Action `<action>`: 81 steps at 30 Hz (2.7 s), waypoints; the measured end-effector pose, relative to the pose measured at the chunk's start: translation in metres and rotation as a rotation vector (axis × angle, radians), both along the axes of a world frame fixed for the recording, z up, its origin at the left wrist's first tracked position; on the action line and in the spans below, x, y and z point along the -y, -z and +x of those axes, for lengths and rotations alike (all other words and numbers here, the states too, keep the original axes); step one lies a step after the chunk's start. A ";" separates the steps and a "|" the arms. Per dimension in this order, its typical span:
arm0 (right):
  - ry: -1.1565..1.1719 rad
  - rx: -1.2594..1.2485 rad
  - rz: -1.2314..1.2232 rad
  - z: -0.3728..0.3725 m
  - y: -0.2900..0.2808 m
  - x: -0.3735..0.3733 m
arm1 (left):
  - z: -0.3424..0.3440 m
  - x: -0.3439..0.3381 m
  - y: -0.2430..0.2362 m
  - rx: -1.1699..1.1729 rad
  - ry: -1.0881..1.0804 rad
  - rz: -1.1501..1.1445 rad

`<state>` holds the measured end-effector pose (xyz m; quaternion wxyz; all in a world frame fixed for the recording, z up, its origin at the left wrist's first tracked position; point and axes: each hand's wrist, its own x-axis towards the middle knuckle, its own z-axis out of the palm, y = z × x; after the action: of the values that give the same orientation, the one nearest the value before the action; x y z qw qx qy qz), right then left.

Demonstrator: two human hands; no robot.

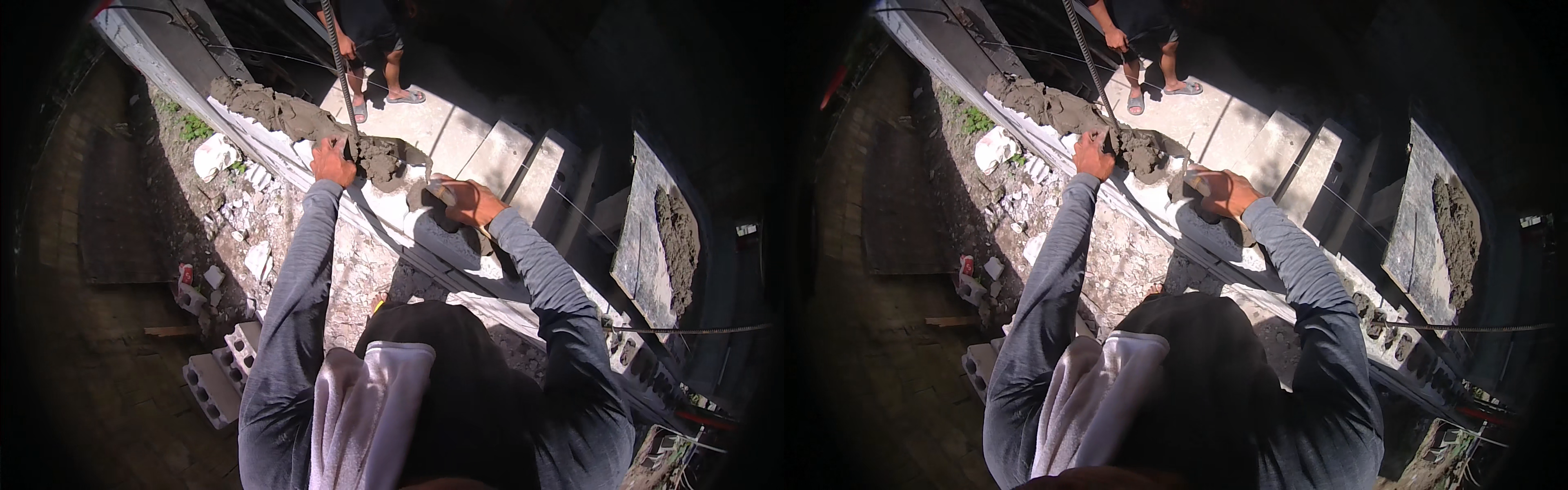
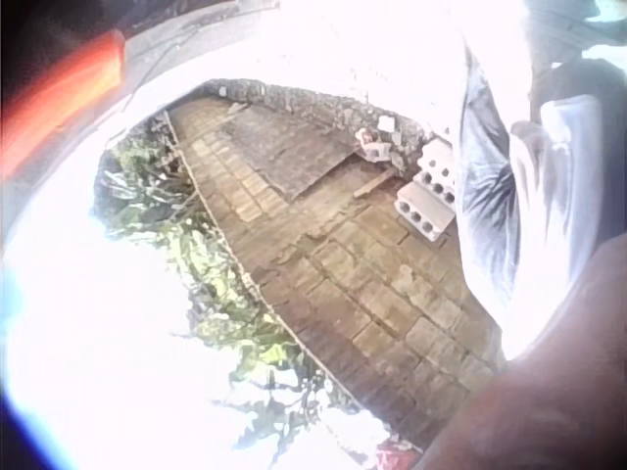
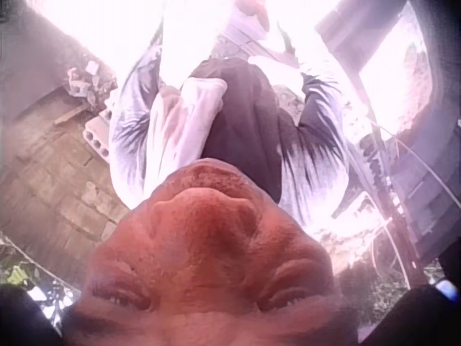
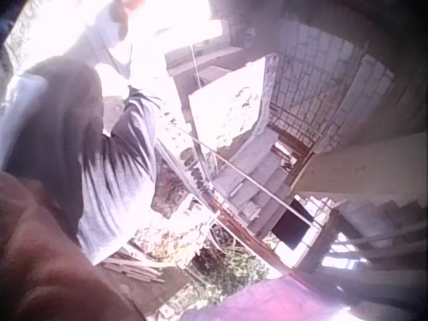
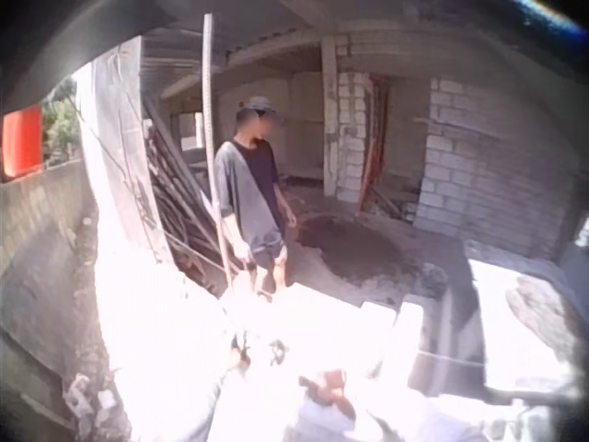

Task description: The person scoops mortar from a pile using a trowel and applies it to the top of a partially built concrete block wall. They repeatedly smooth the mortar along the wall's edge, preparing the surface for additional blocks.

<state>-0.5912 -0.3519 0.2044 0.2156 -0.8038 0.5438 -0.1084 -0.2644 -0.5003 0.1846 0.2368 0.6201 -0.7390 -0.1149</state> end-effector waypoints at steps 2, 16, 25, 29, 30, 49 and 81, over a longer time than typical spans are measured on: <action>0.063 -0.022 -0.018 0.000 -0.011 -0.013 | 0.001 0.006 0.000 0.074 0.055 0.008; 0.559 0.063 0.193 0.102 -0.033 -0.138 | 0.015 -0.048 0.037 -0.051 0.185 -0.103; 0.788 0.229 0.204 0.124 -0.014 -0.220 | -0.001 -0.073 0.038 0.004 0.258 -0.103; 0.850 0.244 0.044 0.100 0.003 -0.303 | 0.017 -0.125 0.054 -0.065 0.179 -0.135; 0.883 0.222 0.039 0.094 0.006 -0.326 | 0.034 -0.141 0.075 -0.043 0.148 -0.142; 1.767 0.585 -0.205 0.000 -0.028 -0.822 | -0.110 -0.438 0.268 0.676 1.359 0.404; 1.336 0.068 0.696 -0.795 -0.272 -0.767 | -0.284 -0.735 0.276 -0.671 -0.527 1.126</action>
<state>-1.3867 0.4148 0.4761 0.3620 -0.1846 0.9115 -0.0629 -0.5484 0.2343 -0.0914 0.1148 0.7378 -0.2797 -0.6035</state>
